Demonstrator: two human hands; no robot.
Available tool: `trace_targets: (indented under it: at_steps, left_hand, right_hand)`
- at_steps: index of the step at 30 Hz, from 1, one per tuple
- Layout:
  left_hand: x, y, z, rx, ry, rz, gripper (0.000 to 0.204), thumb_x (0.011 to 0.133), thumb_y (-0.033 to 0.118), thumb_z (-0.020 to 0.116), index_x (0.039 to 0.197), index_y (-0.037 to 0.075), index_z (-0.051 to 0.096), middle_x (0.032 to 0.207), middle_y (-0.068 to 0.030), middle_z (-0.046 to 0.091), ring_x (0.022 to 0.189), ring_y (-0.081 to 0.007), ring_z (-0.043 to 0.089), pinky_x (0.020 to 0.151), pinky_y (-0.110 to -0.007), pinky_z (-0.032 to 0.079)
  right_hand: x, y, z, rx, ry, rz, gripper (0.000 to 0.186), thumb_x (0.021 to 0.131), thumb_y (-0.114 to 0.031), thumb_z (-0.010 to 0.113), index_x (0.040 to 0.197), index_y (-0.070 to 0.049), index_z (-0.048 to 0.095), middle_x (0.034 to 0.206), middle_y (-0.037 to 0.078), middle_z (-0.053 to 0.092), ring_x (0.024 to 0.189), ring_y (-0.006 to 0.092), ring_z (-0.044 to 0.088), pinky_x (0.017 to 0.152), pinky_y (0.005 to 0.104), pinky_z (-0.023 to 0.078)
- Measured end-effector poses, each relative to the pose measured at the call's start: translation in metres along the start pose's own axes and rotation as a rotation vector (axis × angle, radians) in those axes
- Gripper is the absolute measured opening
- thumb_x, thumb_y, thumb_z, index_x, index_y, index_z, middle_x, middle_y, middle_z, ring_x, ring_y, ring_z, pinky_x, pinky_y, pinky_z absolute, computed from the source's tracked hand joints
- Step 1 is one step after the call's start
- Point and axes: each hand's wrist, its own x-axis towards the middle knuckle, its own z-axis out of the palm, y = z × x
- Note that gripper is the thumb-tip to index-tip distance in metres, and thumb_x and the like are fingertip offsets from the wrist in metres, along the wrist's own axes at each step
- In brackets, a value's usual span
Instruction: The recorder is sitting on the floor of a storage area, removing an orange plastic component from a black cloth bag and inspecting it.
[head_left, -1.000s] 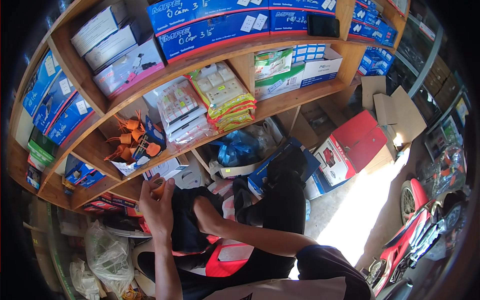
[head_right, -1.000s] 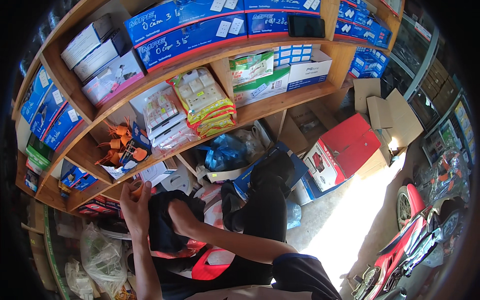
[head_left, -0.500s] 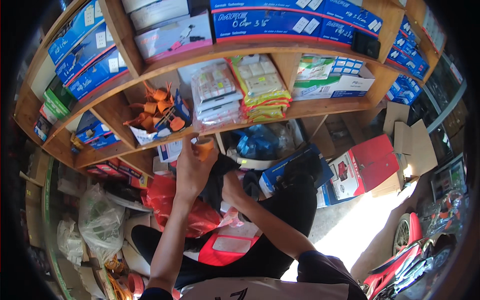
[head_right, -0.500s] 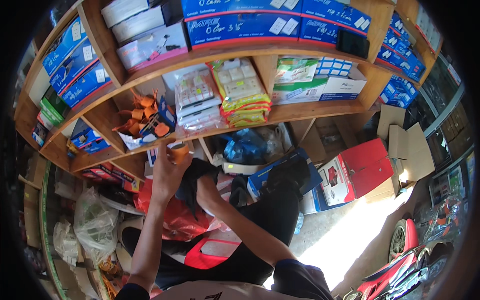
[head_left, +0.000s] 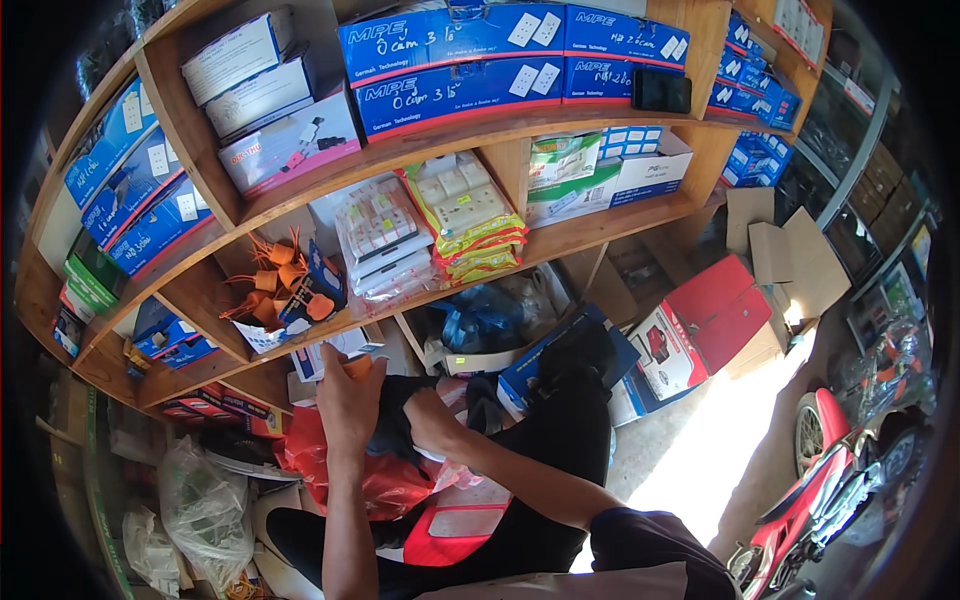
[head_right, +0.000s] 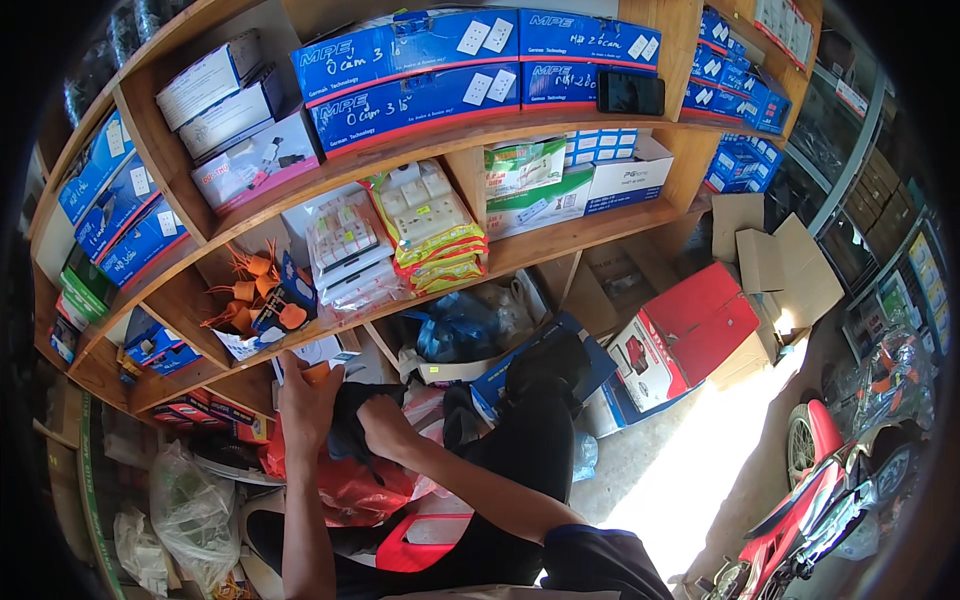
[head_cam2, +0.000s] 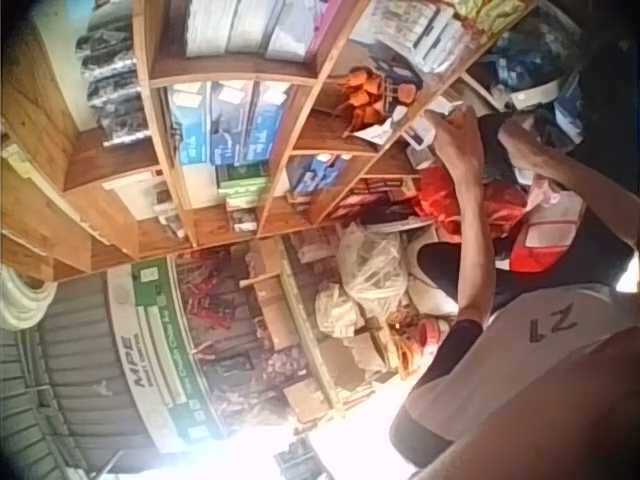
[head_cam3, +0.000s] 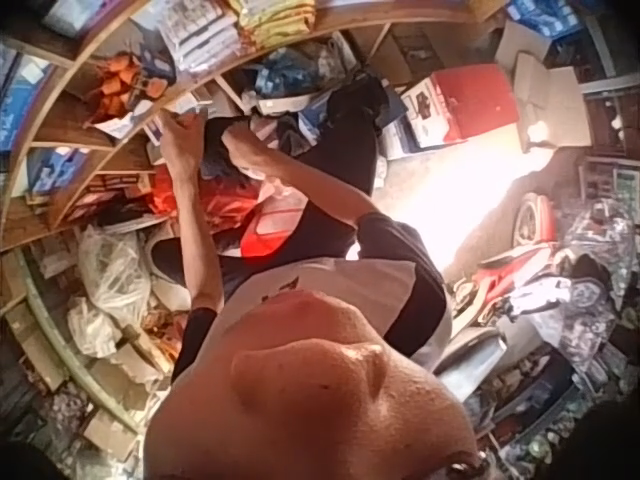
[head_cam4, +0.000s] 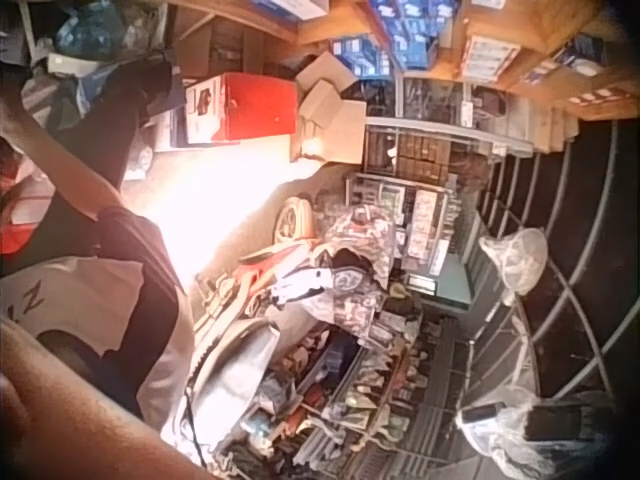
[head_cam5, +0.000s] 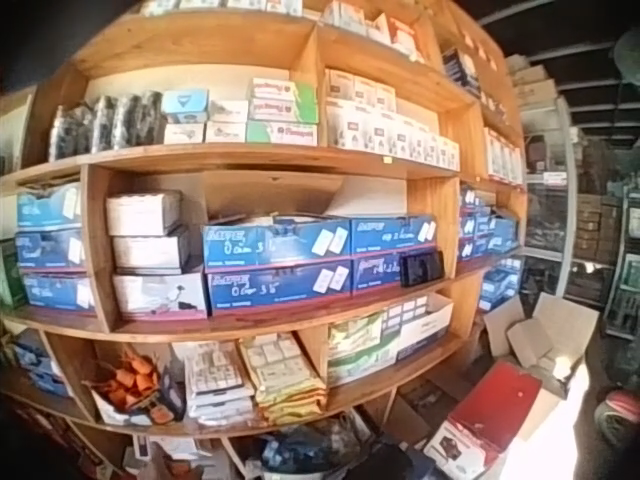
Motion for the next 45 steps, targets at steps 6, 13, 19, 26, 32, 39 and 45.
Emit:
trace_targets:
  at_steps: [6,13,19,26,32,39,45]
  left_hand:
    - [-0.01,0.008,0.002,0.044,0.034,-0.09,0.046,0.089,0.028,0.076,0.106,-0.002,0.046,0.082,-0.0258,0.067,0.079,-0.0411,0.069,0.072,-0.044,0.052]
    - [0.001,-0.007,-0.036,-0.972,-0.355,-0.164,0.04,0.097,0.02,0.06,0.13,0.002,0.049,0.118,-0.0187,0.067,0.102,-0.0235,0.065,0.097,-0.036,0.048]
    - [-0.007,-0.004,-0.03,-1.001,-0.305,-0.066,0.021,0.101,0.022,0.063,0.11,0.004,0.06,0.097,-0.0085,0.064,0.093,-0.0203,0.065,0.103,-0.04,0.048]
    - [-0.021,0.007,-0.002,-0.9,-0.012,-0.137,0.027,0.108,0.031,0.053,0.111,0.005,0.052,0.094,-0.0087,0.064,0.094,-0.0161,0.062,0.093,-0.032,0.045]
    - [-0.028,0.007,0.003,-0.56,0.084,-0.133,0.035,0.109,0.043,0.047,0.109,0.008,0.049,0.102,-0.0106,0.067,0.091,-0.0138,0.061,0.08,-0.025,0.044]
    - [-0.027,0.007,-0.004,-0.833,-0.01,-0.058,0.029,0.109,0.033,0.048,0.118,0.007,0.043,0.104,-0.0107,0.059,0.092,-0.0242,0.067,0.086,-0.033,0.05]
    - [-0.014,0.004,-0.015,-1.298,0.002,-0.195,0.03,0.11,0.03,0.043,0.125,0.004,0.05,0.105,-0.0125,0.06,0.092,-0.0285,0.065,0.101,-0.051,0.048]
  right_hand:
    - [-0.002,-0.011,0.007,-0.214,-0.095,0.147,0.047,0.069,0.01,0.061,0.116,0.004,0.062,0.103,0.03,0.066,0.104,0.0492,0.062,0.087,0.05,0.052]
    - [0.0,-0.029,-0.027,0.53,0.049,-0.151,0.038,0.084,-0.009,0.07,0.119,0.001,0.06,0.11,0.021,0.068,0.106,0.0354,0.065,0.097,0.0399,0.049]
    - [-0.003,-0.041,-0.037,0.731,-0.066,-0.053,0.039,0.089,-0.015,0.07,0.123,0.0,0.058,0.118,0.016,0.066,0.112,0.0248,0.062,0.099,0.0379,0.046]
    - [-0.005,-0.037,-0.029,0.256,0.098,-0.228,0.03,0.078,-0.008,0.072,0.105,-0.003,0.06,0.104,0.017,0.065,0.1,0.0378,0.063,0.084,0.0432,0.051]
    - [-0.004,-0.036,-0.025,0.044,0.217,-0.21,0.03,0.078,-0.007,0.07,0.106,-0.002,0.061,0.097,0.019,0.064,0.093,0.0396,0.064,0.079,0.0425,0.052]
    - [-0.004,-0.039,-0.019,1.048,0.073,-0.061,0.041,0.091,-0.009,0.067,0.13,-0.003,0.055,0.115,0.009,0.066,0.104,0.0201,0.064,0.091,0.0336,0.052]
    - [-0.008,-0.06,-0.015,1.234,0.156,-0.061,0.042,0.091,-0.003,0.069,0.131,-0.001,0.054,0.117,0.003,0.061,0.108,0.0097,0.055,0.095,0.0279,0.047]
